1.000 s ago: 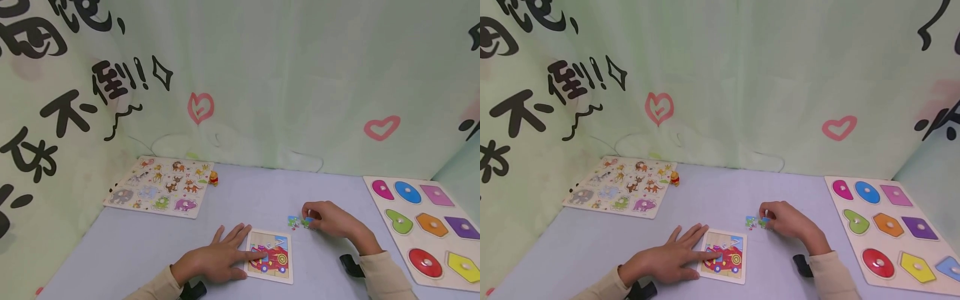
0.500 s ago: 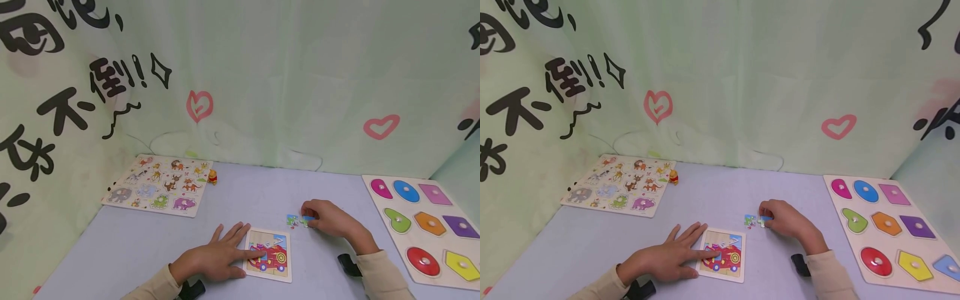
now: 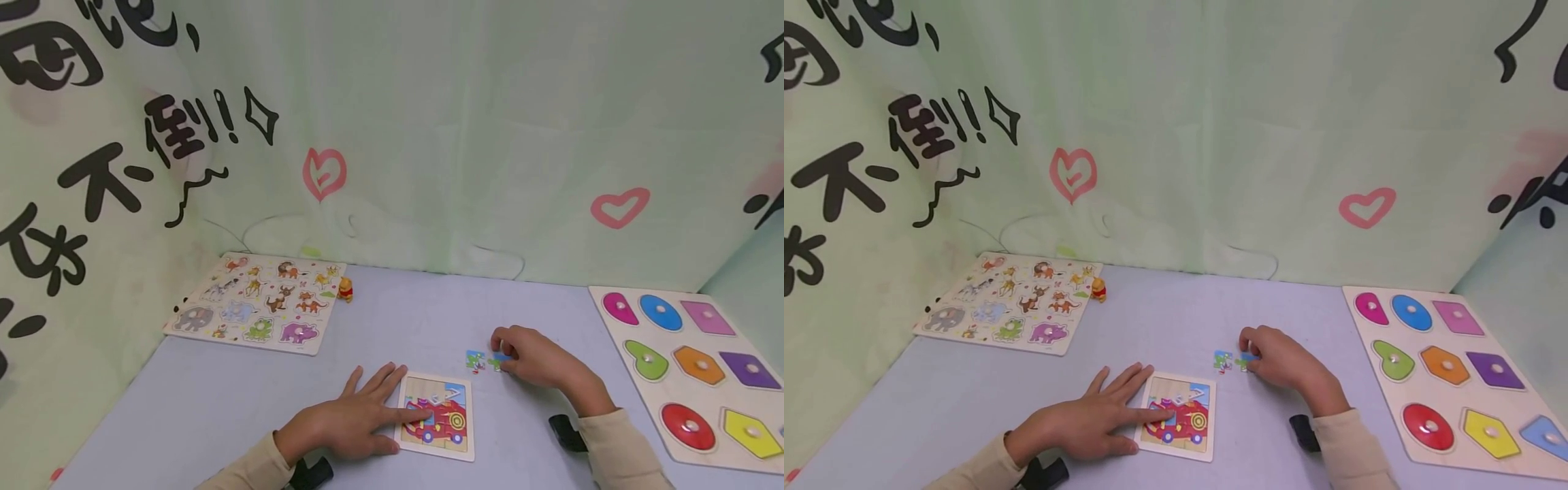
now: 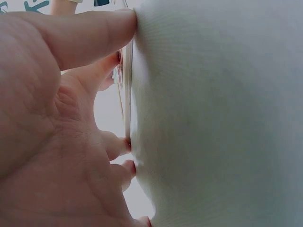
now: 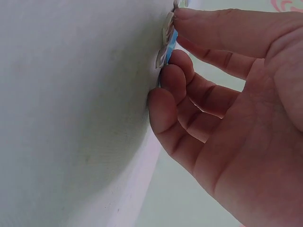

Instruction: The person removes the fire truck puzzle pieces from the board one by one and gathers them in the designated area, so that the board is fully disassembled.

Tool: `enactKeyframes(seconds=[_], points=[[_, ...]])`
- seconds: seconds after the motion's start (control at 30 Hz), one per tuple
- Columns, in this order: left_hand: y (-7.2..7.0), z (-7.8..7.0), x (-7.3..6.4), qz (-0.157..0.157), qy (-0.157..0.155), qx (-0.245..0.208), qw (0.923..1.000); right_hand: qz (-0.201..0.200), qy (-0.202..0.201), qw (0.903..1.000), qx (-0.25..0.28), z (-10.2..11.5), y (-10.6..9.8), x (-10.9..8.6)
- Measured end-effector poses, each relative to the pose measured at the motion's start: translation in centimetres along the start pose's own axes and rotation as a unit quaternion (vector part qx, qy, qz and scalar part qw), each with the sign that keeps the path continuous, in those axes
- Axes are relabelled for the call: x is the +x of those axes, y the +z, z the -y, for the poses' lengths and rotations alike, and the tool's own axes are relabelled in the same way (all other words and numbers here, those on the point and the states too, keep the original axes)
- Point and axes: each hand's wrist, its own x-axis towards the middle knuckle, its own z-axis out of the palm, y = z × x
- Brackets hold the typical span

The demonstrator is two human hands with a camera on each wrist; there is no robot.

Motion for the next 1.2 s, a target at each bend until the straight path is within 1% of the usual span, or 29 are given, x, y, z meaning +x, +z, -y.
enactKeyframes(seconds=[0.23, 0.3, 0.37, 0.43, 0.5, 0.6, 0.7, 0.77, 0.87, 1.07, 1.2], points=[[0.1, 0.2, -0.2, -0.002, 0.004, -0.001, 1.0, 0.002, 0.002, 1.0, -0.002, 0.0, 0.1, 0.1], [0.1, 0.3, -0.2, -0.003, 0.006, 0.0, 1.0, 0.002, 0.004, 0.9999, -0.011, 0.1, 0.1, 0.1], [0.1, 0.3, -0.1, -0.002, 0.005, -0.001, 1.0, -0.001, 0.005, 0.9996, -0.029, 0.7, -0.1, -0.1], [0.1, 0.3, -0.1, 0.0, 0.006, 0.0, 1.0, -0.01, -0.004, 0.9989, -0.044, 1.7, -0.2, -0.3], [0.0, 0.3, -0.1, 0.002, 0.005, 0.001, 1.0, -0.015, -0.025, 0.9979, -0.058, 3.2, -0.1, -0.5], [-0.2, 0.3, -0.1, 0.005, 0.002, 0.004, 1.0, 0.0, -0.077, 0.9954, -0.057, 5.2, 0.4, -0.7], [-0.2, 0.3, 0.0, 0.009, -0.002, 0.004, 0.9999, 0.029, -0.122, 0.9907, -0.051, 6.2, 1.2, -0.8], [-0.2, 0.3, 0.2, 0.011, -0.005, 0.004, 0.9999, 0.039, -0.139, 0.9883, -0.048, 6.4, 1.6, -0.8], [-0.2, 0.2, 0.3, 0.014, -0.008, 0.003, 0.9999, 0.039, -0.143, 0.9877, -0.048, 6.5, 2.0, -0.8], [0.0, 0.3, 0.4, 0.013, -0.005, 0.003, 0.9999, 0.029, -0.124, 0.9892, -0.073, 6.9, 2.4, -0.7], [0.1, 0.4, 0.4, 0.014, -0.002, 0.004, 0.9999, 0.02, -0.121, 0.9884, -0.089, 7.2, 2.7, -0.9]])
